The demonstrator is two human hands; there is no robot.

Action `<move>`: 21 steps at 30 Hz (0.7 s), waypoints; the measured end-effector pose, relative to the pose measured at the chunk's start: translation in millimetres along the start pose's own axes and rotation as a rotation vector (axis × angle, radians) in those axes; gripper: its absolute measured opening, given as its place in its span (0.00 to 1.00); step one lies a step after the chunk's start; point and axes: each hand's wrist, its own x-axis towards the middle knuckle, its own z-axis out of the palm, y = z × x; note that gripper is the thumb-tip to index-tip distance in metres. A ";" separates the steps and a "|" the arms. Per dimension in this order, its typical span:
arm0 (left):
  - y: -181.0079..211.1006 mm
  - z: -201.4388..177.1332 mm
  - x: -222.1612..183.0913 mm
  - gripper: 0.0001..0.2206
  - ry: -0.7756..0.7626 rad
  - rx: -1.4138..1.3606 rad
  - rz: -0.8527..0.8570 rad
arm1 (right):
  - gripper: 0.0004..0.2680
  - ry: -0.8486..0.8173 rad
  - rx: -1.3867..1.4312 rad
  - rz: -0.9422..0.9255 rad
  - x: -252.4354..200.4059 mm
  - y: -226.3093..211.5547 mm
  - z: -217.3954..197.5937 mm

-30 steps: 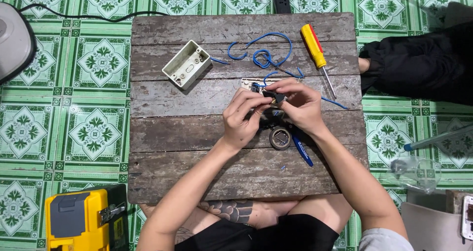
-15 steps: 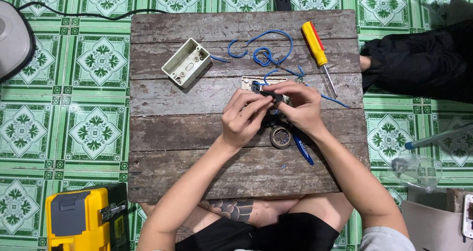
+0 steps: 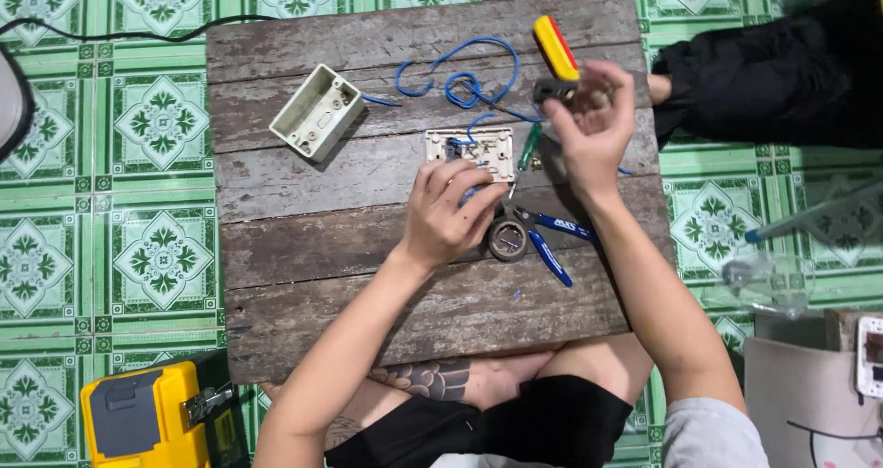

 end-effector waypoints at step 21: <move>19.7 58.7 37.1 0.04 -0.203 0.094 0.193 | 0.15 0.303 -0.205 -0.164 2.7 30.3 -1.5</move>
